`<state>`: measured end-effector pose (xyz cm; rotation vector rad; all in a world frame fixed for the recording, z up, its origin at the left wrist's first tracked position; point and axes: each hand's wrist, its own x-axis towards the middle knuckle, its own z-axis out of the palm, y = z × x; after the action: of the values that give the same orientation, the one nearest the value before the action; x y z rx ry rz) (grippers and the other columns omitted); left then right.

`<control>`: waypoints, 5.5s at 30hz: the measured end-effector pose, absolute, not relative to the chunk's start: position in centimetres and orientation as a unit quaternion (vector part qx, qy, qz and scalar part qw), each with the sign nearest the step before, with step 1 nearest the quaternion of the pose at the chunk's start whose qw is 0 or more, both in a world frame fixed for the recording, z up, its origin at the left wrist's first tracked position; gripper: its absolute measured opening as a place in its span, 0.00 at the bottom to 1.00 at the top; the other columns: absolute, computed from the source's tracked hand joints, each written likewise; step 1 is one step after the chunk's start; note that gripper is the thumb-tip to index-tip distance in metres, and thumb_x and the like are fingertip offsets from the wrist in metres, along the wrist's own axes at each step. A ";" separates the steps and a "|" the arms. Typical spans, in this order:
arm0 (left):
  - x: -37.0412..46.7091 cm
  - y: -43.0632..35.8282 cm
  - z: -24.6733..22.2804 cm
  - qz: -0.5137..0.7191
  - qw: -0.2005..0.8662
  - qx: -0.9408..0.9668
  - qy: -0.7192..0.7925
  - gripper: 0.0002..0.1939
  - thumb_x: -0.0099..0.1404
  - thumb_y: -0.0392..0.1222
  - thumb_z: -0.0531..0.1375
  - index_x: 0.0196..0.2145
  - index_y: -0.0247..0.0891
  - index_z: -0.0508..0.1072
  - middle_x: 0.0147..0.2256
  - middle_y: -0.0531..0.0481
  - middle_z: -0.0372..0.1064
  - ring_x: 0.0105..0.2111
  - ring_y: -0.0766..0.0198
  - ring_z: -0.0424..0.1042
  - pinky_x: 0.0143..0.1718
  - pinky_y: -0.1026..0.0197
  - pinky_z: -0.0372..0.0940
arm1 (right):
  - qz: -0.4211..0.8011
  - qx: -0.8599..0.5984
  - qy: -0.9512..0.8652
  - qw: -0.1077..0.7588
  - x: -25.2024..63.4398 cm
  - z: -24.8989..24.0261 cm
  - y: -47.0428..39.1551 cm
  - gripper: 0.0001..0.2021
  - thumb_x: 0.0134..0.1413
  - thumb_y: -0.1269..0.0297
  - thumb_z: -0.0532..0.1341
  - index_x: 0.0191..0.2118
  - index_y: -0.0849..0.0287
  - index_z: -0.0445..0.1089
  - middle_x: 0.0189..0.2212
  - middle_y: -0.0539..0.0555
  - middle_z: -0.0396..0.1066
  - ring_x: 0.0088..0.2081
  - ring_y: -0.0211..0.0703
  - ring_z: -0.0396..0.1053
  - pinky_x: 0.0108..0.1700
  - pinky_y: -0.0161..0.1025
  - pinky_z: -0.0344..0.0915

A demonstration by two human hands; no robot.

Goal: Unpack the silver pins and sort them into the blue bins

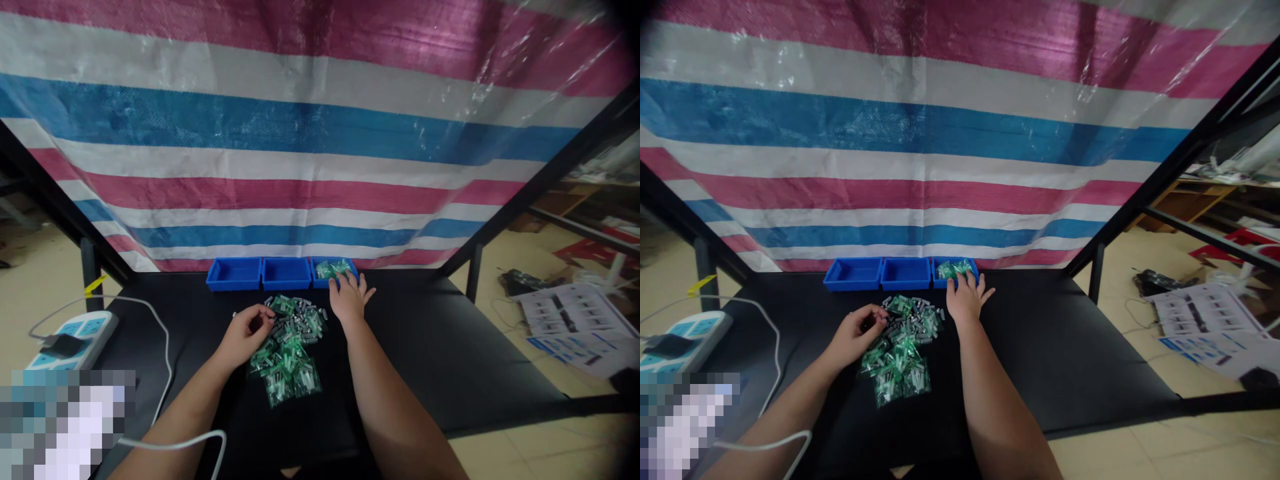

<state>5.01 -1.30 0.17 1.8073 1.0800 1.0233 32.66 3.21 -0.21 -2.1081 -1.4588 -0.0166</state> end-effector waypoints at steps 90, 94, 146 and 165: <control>4.3 -0.4 -0.7 0.438 0.348 0.693 0.454 0.07 0.65 0.43 0.60 0.38 0.37 0.75 0.27 0.52 0.67 0.27 0.66 0.64 0.30 0.65 0.59 | 0.194 -0.504 -0.601 0.589 33.6 1.4 1.6 0.01 0.51 0.68 0.59 0.31 0.57 0.66 0.26 0.48 0.66 0.28 0.39 0.66 0.34 0.36 0.63; 4.2 -0.5 -0.6 0.442 0.344 0.693 0.454 0.08 0.66 0.43 0.60 0.38 0.37 0.74 0.26 0.53 0.65 0.27 0.66 0.64 0.30 0.65 0.58 | 0.178 -0.489 -0.546 0.656 33.8 0.6 2.7 0.03 0.50 0.69 0.61 0.31 0.57 0.65 0.26 0.48 0.66 0.28 0.38 0.67 0.33 0.35 0.63; 3.0 -1.1 -0.5 0.476 0.340 0.679 0.443 0.06 0.62 0.38 0.59 0.37 0.37 0.75 0.27 0.53 0.67 0.27 0.66 0.65 0.29 0.65 0.58 | 0.153 -0.505 -0.827 0.195 28.9 5.5 -3.2 0.16 0.57 0.59 0.64 0.51 0.54 0.71 0.44 0.56 0.70 0.45 0.47 0.70 0.47 0.43 0.67; 3.2 -1.2 -0.4 0.456 0.338 0.695 0.441 0.08 0.65 0.43 0.59 0.37 0.38 0.75 0.26 0.53 0.66 0.26 0.65 0.64 0.29 0.65 0.58 | 0.227 -0.557 -0.695 0.395 34.8 3.8 -0.2 0.14 0.57 0.55 0.61 0.46 0.57 0.69 0.34 0.51 0.73 0.35 0.44 0.71 0.40 0.40 0.67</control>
<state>3.25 -1.15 -0.43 1.8121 1.1492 1.1875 34.81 -0.20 3.83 -1.4132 -1.7618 0.5746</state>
